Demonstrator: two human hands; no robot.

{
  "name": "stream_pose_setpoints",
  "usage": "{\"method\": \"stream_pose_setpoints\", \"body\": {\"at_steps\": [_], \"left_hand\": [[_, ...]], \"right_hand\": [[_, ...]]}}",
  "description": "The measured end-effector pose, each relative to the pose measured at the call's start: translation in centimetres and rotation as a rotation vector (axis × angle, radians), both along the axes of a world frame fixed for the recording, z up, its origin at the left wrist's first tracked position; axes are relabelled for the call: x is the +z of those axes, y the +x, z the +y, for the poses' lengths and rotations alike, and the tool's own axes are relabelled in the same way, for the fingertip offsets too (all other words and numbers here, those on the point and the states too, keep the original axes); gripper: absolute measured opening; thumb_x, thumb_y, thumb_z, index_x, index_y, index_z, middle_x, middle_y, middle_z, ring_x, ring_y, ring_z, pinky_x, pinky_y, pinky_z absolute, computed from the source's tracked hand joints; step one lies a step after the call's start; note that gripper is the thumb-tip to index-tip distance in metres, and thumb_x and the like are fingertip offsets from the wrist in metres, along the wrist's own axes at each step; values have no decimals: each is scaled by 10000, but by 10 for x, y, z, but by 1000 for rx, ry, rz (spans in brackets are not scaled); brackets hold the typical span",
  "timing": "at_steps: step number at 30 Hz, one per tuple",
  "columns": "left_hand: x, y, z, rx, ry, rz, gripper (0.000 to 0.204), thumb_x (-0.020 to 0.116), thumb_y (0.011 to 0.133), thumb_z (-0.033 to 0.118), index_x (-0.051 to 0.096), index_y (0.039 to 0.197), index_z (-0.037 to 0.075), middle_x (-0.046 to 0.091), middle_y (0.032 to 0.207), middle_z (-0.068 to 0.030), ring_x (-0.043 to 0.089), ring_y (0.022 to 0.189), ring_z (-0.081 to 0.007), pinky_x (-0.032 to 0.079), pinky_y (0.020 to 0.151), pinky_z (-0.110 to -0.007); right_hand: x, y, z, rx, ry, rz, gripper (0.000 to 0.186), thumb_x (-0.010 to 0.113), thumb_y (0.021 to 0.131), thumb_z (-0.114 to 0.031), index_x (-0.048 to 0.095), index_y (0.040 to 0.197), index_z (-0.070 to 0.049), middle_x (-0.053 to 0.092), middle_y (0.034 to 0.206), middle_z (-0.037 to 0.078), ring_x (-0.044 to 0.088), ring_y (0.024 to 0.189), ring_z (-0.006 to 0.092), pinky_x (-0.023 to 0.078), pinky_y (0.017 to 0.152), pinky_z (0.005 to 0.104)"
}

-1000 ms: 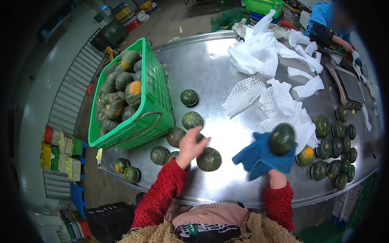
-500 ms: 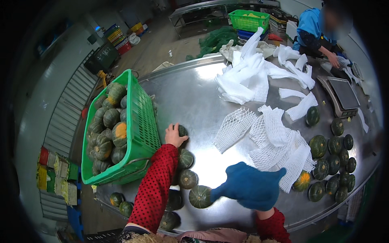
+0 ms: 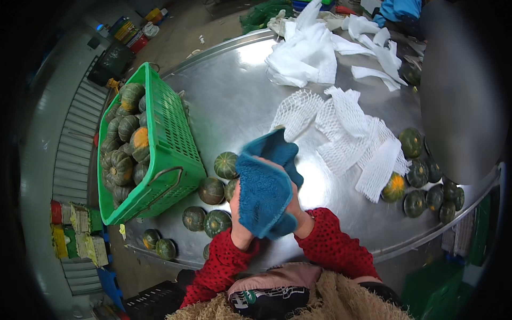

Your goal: The person wipes small green pumpkins with a blue cloth on a stainless steel table, then places them into white mesh bags. The person handles the pumpkins one at a time, rotating them while wiping, and occasionally moves the cloth or bag aside to reach the next item.

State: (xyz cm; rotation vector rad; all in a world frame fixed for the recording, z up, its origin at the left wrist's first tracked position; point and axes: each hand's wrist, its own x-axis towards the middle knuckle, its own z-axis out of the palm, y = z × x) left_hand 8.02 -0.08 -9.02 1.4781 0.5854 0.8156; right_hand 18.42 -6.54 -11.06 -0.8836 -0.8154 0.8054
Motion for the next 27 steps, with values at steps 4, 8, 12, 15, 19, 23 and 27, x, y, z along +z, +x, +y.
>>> {"method": "stream_pose_setpoints", "body": {"at_steps": [4,8,12,15,19,23,27], "left_hand": [[16,-23,-6,-31,-246,8,479,448,939,364,496,1245,-2,570,1178,-85,562,1049,-177,436,924,-307],[28,-33,-15,105,-804,-344,491,378,951,430,551,1150,16,623,1104,-124,621,976,-243,501,856,-360],[31,-35,-24,263,-502,-270,549,331,964,462,517,1215,11,608,1130,-134,594,1026,-256,471,907,-373],[20,-40,-33,300,692,341,592,611,839,323,454,1312,5,515,1250,-199,520,1130,-318,400,963,-411],[0,-42,-35,4,918,374,551,688,757,248,542,1241,30,562,1233,-174,526,1143,-344,403,953,-433],[-52,-61,48,260,734,594,481,690,766,253,569,1159,3,617,1083,-176,546,1036,-367,438,895,-429],[-77,-55,119,292,739,901,703,755,704,316,474,1270,7,521,1246,-197,486,1151,-368,410,961,-433]], "right_hand": [[21,-3,6,-68,-34,-410,623,764,630,-296,584,1165,-32,617,1107,88,606,974,204,478,867,324],[17,-8,10,175,-38,-237,529,732,710,-168,552,1186,-21,581,1160,94,562,1042,181,450,929,316],[36,-59,-6,-66,-49,235,471,713,735,-86,544,1169,-10,576,1140,91,554,1039,173,448,936,306],[2,-56,-21,84,-53,674,296,509,929,-221,566,1162,-48,612,1135,87,591,1018,199,467,928,335],[-24,-34,-45,123,-111,1147,345,454,955,-340,612,1114,-77,641,1104,89,611,1004,227,474,904,364],[4,12,-78,-87,-108,604,353,478,936,-339,617,1119,-72,635,1112,99,593,1034,248,451,927,373],[25,57,-106,-434,-258,-81,362,502,917,-339,621,1124,-66,629,1120,110,575,1064,269,427,951,383]]}}
